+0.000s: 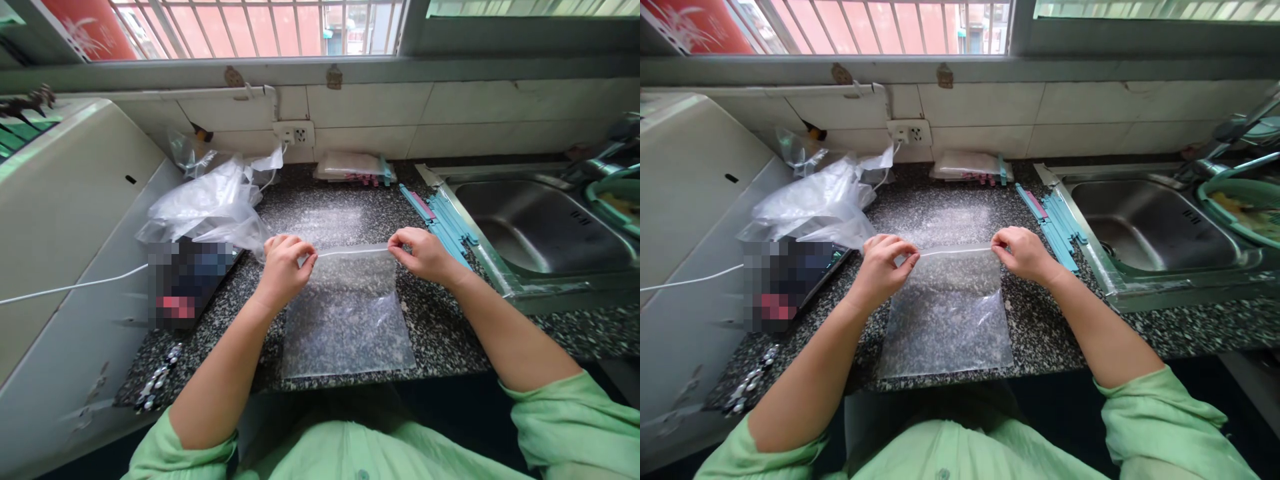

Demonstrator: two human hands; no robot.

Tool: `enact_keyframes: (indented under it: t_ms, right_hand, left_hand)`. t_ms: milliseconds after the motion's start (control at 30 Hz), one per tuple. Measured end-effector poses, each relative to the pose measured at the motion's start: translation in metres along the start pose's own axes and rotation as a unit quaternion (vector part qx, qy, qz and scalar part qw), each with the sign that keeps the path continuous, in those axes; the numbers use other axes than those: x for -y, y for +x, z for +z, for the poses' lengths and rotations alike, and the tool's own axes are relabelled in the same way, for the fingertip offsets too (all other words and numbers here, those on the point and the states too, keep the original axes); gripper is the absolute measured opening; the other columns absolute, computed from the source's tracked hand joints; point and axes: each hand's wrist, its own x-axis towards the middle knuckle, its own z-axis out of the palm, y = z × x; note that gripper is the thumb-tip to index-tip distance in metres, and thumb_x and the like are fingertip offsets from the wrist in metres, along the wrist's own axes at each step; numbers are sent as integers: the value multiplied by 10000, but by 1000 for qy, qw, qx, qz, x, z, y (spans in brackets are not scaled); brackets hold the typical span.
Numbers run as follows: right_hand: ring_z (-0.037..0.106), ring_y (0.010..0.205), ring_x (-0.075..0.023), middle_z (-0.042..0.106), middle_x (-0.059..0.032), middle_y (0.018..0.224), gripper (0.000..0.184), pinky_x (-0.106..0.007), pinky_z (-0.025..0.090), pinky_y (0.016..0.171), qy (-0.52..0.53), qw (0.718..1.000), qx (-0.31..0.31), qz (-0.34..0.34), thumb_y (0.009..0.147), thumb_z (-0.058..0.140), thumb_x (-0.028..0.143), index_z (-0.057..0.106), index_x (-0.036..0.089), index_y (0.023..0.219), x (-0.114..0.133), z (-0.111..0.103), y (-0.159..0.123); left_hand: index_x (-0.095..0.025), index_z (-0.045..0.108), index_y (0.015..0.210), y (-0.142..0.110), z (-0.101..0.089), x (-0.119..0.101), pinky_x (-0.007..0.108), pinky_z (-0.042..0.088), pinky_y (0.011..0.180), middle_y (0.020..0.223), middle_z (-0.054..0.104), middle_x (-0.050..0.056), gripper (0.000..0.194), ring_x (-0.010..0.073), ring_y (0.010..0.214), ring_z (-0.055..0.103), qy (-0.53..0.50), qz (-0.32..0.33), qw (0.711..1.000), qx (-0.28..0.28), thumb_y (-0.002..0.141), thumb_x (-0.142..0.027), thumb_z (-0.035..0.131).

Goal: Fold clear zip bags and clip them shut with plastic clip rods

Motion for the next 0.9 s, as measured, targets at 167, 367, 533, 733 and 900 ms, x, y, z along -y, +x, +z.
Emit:
enact_keyframes:
  t_ms: [167, 367, 533, 733, 900]
  right_hand:
    - [559, 677, -156, 612, -38, 703, 90, -286, 436, 645, 66, 998, 5, 12, 778, 511, 216, 547, 187, 700, 1, -2, 0]
    - [580, 686, -156, 633, -43, 726, 89, -290, 462, 648, 123, 992, 25, 28, 769, 539, 251, 582, 180, 736, 3, 3, -1]
    - [587, 675, -151, 636, -42, 712, 102, -280, 470, 641, 152, 988, -6, 26, 765, 538, 244, 592, 172, 716, 2, 4, -1]
    - [576, 645, -144, 637, -30, 683, 113, -277, 470, 629, 149, 987, -33, 54, 749, 547, 254, 587, 179, 676, -2, -2, 0]
    - [588, 650, -148, 651, -37, 694, 125, -284, 472, 632, 143, 988, 2, 55, 747, 550, 272, 605, 172, 695, -3, -3, 0]
  left_hand:
    - [-191, 633, 692, 2, -5, 7, 371, 349, 789, 724, 614, 32, 124, 210, 802, 515, -4, 8, 1000, -15, 784, -244, 569]
    - [-203, 634, 695, 1, -3, 1, 363, 357, 789, 722, 622, 26, 132, 202, 800, 516, -13, 20, 1000, -17, 795, -243, 558]
    - [-201, 633, 696, 2, -8, 0, 362, 361, 789, 725, 638, 21, 136, 193, 782, 522, -27, 8, 999, 15, 793, -270, 566]
    - [-190, 632, 693, 5, -13, 11, 329, 403, 733, 745, 642, 33, 113, 196, 789, 514, -88, -19, 995, 46, 762, -263, 579]
    - [-192, 636, 713, 5, -16, 13, 313, 419, 743, 743, 640, 21, 112, 181, 794, 531, -143, -36, 989, 25, 765, -264, 568]
